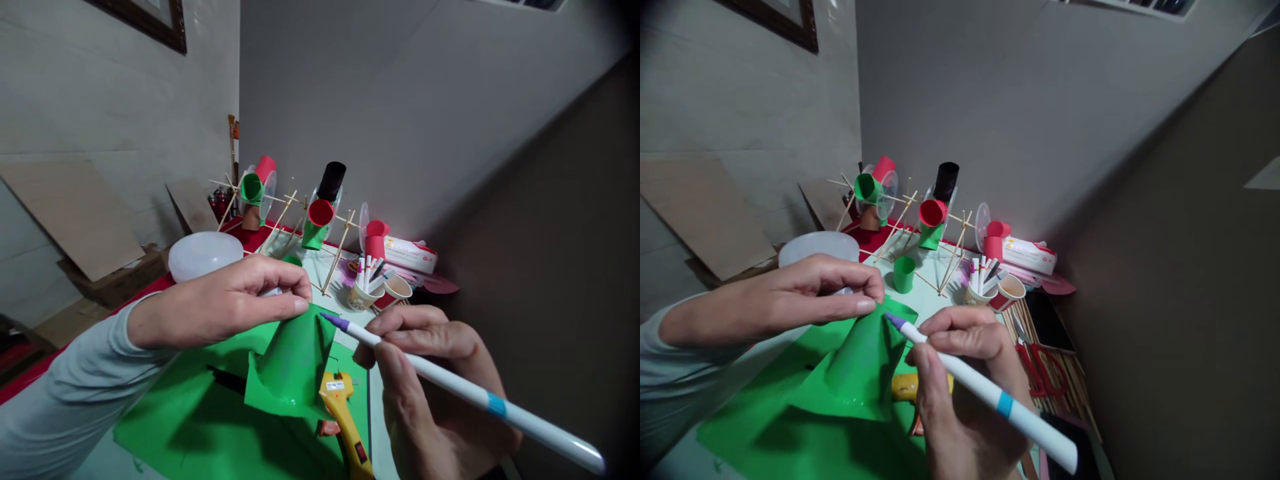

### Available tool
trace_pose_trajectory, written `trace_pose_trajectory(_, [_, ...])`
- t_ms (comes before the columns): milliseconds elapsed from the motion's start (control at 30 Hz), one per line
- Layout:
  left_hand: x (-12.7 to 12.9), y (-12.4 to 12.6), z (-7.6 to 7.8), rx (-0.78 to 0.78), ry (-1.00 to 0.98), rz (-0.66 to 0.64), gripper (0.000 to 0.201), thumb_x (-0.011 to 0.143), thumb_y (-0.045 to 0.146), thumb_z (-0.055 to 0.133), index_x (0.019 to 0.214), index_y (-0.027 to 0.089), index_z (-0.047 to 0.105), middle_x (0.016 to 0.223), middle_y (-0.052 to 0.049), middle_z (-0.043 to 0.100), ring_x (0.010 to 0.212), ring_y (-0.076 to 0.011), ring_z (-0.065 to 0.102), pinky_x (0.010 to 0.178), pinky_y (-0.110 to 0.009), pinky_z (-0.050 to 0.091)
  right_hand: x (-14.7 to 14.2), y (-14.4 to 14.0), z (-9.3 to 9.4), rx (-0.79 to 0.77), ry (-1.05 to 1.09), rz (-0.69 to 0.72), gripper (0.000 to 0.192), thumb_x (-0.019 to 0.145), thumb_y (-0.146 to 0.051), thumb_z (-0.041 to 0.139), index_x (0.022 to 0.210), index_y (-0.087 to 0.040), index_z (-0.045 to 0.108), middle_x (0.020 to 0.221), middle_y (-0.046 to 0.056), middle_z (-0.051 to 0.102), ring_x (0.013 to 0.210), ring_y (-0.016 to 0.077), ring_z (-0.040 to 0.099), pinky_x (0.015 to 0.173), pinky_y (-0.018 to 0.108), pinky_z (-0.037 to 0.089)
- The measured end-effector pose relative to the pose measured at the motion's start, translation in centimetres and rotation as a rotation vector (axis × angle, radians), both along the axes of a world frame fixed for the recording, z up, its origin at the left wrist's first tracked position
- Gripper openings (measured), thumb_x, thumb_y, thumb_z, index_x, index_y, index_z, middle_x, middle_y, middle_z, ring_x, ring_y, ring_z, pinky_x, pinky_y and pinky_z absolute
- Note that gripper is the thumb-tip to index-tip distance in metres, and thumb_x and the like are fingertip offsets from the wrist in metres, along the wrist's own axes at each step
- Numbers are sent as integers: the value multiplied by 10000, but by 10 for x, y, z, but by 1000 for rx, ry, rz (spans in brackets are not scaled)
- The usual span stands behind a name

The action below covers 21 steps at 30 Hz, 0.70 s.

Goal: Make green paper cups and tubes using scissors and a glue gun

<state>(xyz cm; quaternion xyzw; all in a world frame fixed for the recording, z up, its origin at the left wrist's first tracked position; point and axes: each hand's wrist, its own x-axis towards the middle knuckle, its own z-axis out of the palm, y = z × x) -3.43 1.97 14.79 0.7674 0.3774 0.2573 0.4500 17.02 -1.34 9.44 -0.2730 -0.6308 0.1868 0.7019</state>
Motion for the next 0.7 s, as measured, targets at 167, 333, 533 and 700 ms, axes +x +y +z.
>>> trace_pose_trajectory(167, [1, -1, 2, 9, -11, -15, 231, 962, 326, 536, 777, 189, 546, 706, 52, 420, 653, -97, 379, 560, -204, 317, 2, -3, 0, -19, -22, -16, 131, 860, -110, 686, 860, -237, 653, 818, 22, 648, 750, 187, 661, 487, 286, 535])
trace_pose_trajectory(333, [2, -1, 3, 6, -17, -37, 230, 969, 308, 521, 774, 187, 534, 703, 53, 416, 647, -95, 371, 554, -205, 312, 2, -3, 2, 6, -64, -38, 139, 869, -97, 668, 867, -233, 643, 842, 15, 649, 716, 167, 645, 500, 285, 536])
trace_pose_trajectory(533, [3, 0, 3, 27, -1, -39, 217, 972, 289, 526, 785, 181, 546, 705, 57, 418, 640, -85, 366, 545, -203, 301, 6, -3, 2, -22, -80, 34, 156, 860, -64, 669, 875, -219, 650, 862, 29, 650, 775, 174, 653, 523, 264, 551])
trace_pose_trajectory(700, [3, 0, 3, 19, -2, -48, 220, 977, 296, 518, 792, 179, 542, 702, 57, 404, 637, -89, 349, 543, -209, 296, 8, -2, 1, -19, -91, 72, 177, 858, -43, 661, 895, -217, 652, 864, 40, 655, 813, 191, 642, 567, 289, 566])
